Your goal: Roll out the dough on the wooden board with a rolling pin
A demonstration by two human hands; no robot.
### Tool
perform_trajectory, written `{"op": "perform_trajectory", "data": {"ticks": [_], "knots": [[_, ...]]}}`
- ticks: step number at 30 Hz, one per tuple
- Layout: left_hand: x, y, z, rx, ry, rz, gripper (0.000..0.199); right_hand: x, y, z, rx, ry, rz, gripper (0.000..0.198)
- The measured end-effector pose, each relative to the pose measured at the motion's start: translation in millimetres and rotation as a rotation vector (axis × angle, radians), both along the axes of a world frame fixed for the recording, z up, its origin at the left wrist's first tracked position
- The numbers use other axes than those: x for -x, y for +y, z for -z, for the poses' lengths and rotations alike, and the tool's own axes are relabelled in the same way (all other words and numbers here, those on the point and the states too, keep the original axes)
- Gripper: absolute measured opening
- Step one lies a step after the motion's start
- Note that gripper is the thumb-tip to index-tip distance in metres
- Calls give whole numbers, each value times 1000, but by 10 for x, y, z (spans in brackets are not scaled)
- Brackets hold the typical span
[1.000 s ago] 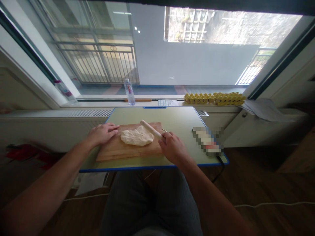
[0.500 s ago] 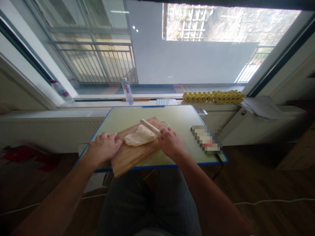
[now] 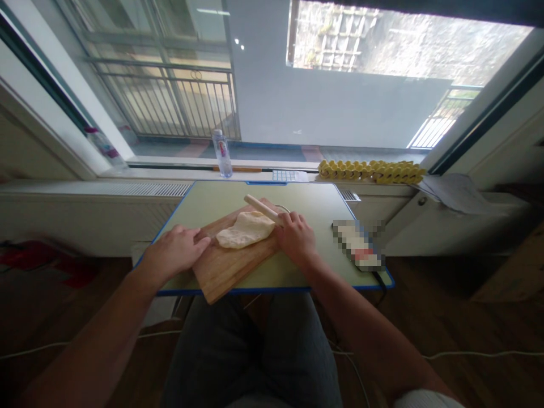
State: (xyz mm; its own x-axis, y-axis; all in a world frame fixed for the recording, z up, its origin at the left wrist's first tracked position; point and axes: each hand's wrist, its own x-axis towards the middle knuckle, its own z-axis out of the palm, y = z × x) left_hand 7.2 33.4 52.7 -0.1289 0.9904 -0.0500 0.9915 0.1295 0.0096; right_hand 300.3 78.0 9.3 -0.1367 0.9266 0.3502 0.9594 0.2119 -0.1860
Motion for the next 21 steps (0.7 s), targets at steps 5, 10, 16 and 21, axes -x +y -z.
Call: {"op": "perform_trajectory", "data": {"ticks": [5,10,16,21], "knots": [[-91,-95,-43,33,17,-17,59,7,388,-48,1,-86,-76,34],[-134,-255,-85,65,12,24,56,-63,570,-139,-11,-67,-72,35],[-67,-186,-177,23,-162,150,52,-308,244,-99,52,14,-122,34],[-551,664,-167,-274,-474,474,54,-314,152,-122,95,-51,-95,37]]}}
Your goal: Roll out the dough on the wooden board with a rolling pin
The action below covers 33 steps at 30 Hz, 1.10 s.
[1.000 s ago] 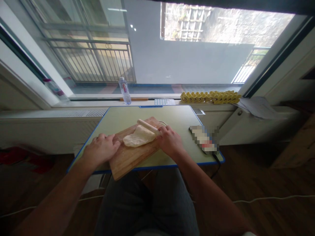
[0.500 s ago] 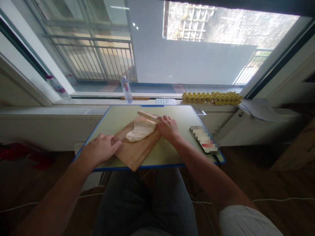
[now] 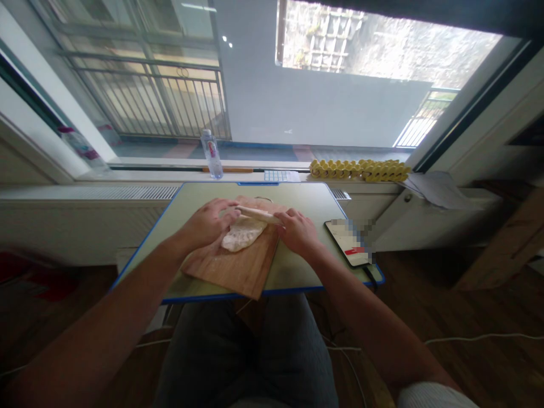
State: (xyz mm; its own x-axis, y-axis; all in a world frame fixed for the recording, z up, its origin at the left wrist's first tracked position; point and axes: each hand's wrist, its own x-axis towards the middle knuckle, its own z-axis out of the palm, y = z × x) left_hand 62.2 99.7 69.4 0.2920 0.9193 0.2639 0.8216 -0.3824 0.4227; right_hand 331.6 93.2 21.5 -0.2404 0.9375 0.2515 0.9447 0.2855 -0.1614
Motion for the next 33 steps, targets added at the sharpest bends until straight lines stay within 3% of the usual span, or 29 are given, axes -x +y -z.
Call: {"op": "perform_trajectory", "data": {"ticks": [4,8,12,18,21,24,27,30,33], "knots": [[-485,658,75,75,160,-52,57,17,55,-41,6,-18,8,39],[-630,848,209,181,260,-75,57,-42,53,-46,31,-36,40,44],[-528,649,296,216,335,-64,64,-62,-202,-9,-5,-51,60,55],[-250,-120,375,98,394,16,66,80,-952,227,-109,68,63,56],[-163,-357,431,11,373,-6,66,138,-1088,335,-133,77,121,55],[-208,-220,423,62,342,-5,67,157,-883,301,-68,32,192,57],[-350,166,339,211,308,-5,67,152,-458,135,17,-21,262,61],[-472,452,245,257,300,-20,64,149,-96,-42,85,-41,309,63],[-481,388,223,230,307,-16,61,165,-70,-93,134,-36,304,62]]}}
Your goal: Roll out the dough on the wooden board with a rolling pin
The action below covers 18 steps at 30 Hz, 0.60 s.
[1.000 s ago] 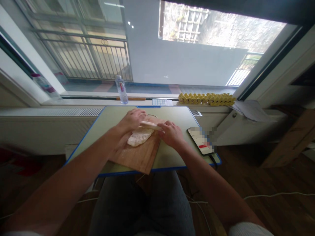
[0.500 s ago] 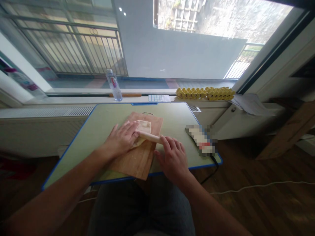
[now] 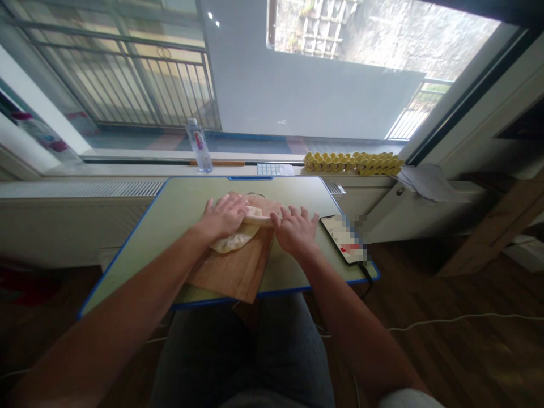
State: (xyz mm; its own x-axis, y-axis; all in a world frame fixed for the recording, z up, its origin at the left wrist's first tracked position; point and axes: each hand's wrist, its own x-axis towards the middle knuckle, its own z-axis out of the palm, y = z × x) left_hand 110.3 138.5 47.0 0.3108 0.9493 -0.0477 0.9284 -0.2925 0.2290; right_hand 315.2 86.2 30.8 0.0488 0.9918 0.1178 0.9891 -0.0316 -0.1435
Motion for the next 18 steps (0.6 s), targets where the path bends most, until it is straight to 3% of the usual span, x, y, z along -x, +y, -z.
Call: {"op": "perform_trajectory", "data": {"ticks": [7,9,12,18], "knots": [[353,-986,200,-211,3,102,62,101,-1010,294,-108,25,-91,63],[395,-1112,232,-226,12,103,65,113,-1117,350,-130,20,-108,62],[326,-964,208,-195,14,82,67,116,-875,333,-130,34,-85,62],[118,-255,99,-24,-15,2,71,117,-30,20,22,64,-16,66]]}}
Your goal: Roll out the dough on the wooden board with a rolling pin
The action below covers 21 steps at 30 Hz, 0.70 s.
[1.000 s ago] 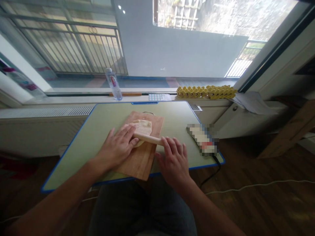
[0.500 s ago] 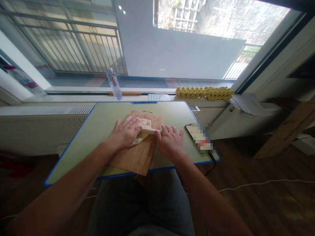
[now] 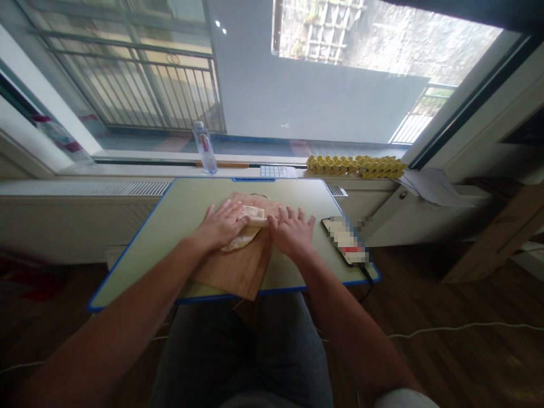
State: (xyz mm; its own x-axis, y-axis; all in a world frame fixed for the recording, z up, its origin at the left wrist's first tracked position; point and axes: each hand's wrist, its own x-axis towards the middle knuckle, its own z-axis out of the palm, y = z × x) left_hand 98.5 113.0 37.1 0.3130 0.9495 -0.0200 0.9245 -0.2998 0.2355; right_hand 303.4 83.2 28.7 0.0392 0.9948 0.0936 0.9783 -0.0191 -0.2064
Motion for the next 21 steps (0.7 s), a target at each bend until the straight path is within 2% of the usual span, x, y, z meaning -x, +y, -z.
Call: {"op": "perform_trajectory", "data": {"ticks": [3,9,12,16,21], "knots": [[50,-86,24,-47,-21,29,70,6,-80,-44,23,-3,-37,61],[253,-1049,130,-206,-42,112,71,-82,-975,185,-176,30,-123,51],[274,-1342,169,-250,-47,114,71,-200,-1142,245,-215,93,-170,39],[281,-1288,117,-266,-86,63,69,-308,-931,192,-221,189,-257,29],[348,-880,-55,-299,-130,-27,59,-244,-488,34,-274,225,-323,31]]}}
